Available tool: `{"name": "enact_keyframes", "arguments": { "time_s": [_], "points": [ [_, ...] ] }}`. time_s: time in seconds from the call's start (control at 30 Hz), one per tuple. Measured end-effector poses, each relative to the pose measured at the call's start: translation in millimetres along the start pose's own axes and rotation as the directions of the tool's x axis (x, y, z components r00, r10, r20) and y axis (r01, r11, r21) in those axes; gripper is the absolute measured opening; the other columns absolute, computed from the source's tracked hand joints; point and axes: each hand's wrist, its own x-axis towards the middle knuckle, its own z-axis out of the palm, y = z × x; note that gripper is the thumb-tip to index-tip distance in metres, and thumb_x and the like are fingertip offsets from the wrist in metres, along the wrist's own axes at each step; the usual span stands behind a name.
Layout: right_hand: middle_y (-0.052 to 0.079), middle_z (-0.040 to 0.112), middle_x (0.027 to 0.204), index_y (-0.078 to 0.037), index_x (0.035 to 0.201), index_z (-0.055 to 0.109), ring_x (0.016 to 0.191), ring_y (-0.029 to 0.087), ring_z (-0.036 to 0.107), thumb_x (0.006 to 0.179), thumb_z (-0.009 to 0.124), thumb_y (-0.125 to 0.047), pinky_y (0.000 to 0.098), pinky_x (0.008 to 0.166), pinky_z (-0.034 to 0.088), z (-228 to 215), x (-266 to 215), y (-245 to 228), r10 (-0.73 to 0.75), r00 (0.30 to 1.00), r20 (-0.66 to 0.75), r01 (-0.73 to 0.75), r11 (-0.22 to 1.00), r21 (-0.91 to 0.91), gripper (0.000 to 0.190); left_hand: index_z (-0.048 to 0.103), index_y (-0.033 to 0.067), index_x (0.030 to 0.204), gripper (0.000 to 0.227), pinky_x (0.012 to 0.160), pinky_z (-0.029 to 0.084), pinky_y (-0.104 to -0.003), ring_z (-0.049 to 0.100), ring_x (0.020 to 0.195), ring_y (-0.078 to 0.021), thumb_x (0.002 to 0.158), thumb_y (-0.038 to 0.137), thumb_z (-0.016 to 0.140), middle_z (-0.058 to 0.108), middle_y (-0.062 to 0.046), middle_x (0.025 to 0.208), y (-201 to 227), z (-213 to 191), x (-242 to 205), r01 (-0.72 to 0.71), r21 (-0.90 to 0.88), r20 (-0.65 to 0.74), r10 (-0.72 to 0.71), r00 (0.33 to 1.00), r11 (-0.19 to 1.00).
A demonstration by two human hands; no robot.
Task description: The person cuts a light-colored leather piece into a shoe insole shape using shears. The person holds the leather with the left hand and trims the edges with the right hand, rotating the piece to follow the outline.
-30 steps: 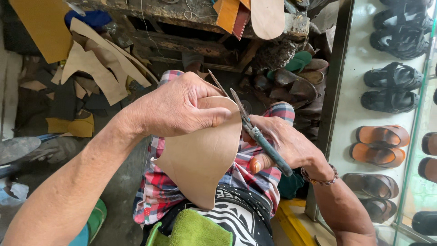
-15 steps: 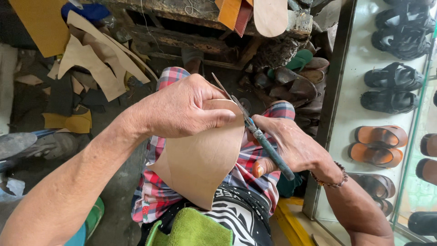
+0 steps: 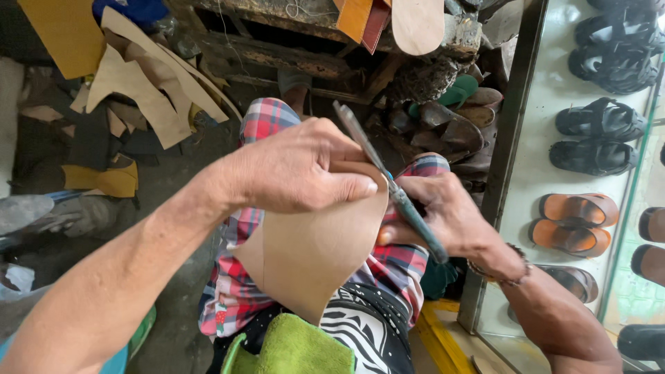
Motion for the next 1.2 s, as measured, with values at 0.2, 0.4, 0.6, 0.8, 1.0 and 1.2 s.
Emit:
{"name": "enact_keyframes", "arguments": {
  "time_s": [0.2, 0.4, 0.6, 0.8, 1.0, 1.2],
  "points": [
    [-0.002, 0.066, 0.092, -0.010, 0.103, 0.066, 0.080, 0.009, 0.057, 0.069, 0.054, -0.088, 0.0277, 0.067, 0.047, -12.6, -5.3, -6.2, 0.123, 0.970, 0.211, -0.164, 0.969, 0.188, 0.086, 0.065, 0.0095, 0.064, 0.036, 0.050, 0.037, -0.027, 0.050, 0.056, -0.0064, 0.099, 0.019, 0.070, 0.056, 0.005, 0.060, 5.7, -2.3, -12.4, 0.321, -0.199, 0.014, -0.325, 0.946, 0.926],
    [0.001, 0.070, 0.101, -0.006, 0.117, 0.064, 0.084, 0.013, 0.063, 0.071, 0.049, -0.090, 0.0314, 0.070, 0.051, -1.7, 0.9, -2.9, 0.065, 0.972, 0.225, -0.115, 0.970, 0.215, 0.097, 0.072, 0.0151, 0.080, 0.025, 0.044, 0.027, -0.026, 0.034, 0.050, -0.0041, 0.102, 0.026, 0.064, 0.042, 0.010, 0.056, 2.3, 0.4, -11.4, 0.267, -0.173, -0.117, -0.289, 0.950, 0.948],
    [0.001, 0.071, 0.104, -0.006, 0.122, 0.063, 0.088, 0.013, 0.064, 0.072, 0.048, -0.090, 0.0322, 0.071, 0.052, -4.8, 10.0, -3.7, 0.024, 0.978, 0.206, -0.065, 0.979, 0.196, 0.099, 0.043, 0.0164, 0.063, 0.033, 0.044, 0.026, -0.029, 0.034, 0.051, -0.0056, 0.092, 0.013, 0.057, 0.037, 0.009, 0.057, -3.9, 3.7, -7.9, 0.224, -0.189, -0.139, -0.251, 0.958, 0.956],
    [-0.002, 0.058, 0.086, -0.011, 0.097, 0.059, 0.076, 0.012, 0.051, 0.068, 0.056, -0.085, 0.0309, 0.066, 0.044, -13.2, 6.5, 3.5, 0.098, 0.973, 0.210, -0.115, 0.991, 0.068, 0.080, 0.081, 0.0162, 0.086, 0.026, 0.043, 0.031, -0.027, 0.037, 0.050, -0.0044, 0.087, 0.019, 0.055, 0.046, 0.010, 0.057, 6.9, -2.2, -3.1, 0.309, -0.168, -0.102, -0.328, 0.939, 0.936],
    [-0.005, 0.033, 0.065, -0.013, 0.071, 0.041, 0.060, 0.013, 0.027, 0.073, 0.065, -0.076, 0.0333, 0.051, 0.026, -11.1, 5.1, 7.6, 0.067, 0.993, 0.099, -0.064, 0.998, -0.025, 0.066, 0.084, 0.0173, 0.095, 0.022, 0.046, 0.033, -0.026, 0.040, 0.052, -0.0054, 0.094, 0.022, 0.062, 0.049, 0.009, 0.056, -9.1, 6.9, 1.3, 0.158, -0.121, -0.101, -0.170, 0.980, 0.980],
    [-0.004, 0.052, 0.075, -0.015, 0.081, 0.054, 0.062, 0.012, 0.044, 0.073, 0.053, -0.086, 0.0285, 0.055, 0.036, -26.8, 2.2, 10.4, 0.073, 0.985, 0.158, -0.101, 0.979, 0.177, 0.071, 0.048, 0.0167, 0.064, 0.040, 0.047, 0.029, -0.026, 0.037, 0.049, -0.0079, 0.103, 0.019, 0.060, 0.040, 0.008, 0.056, -11.0, -1.7, -11.1, 0.205, -0.221, 0.015, -0.207, 0.978, 0.954]
  ]
}}
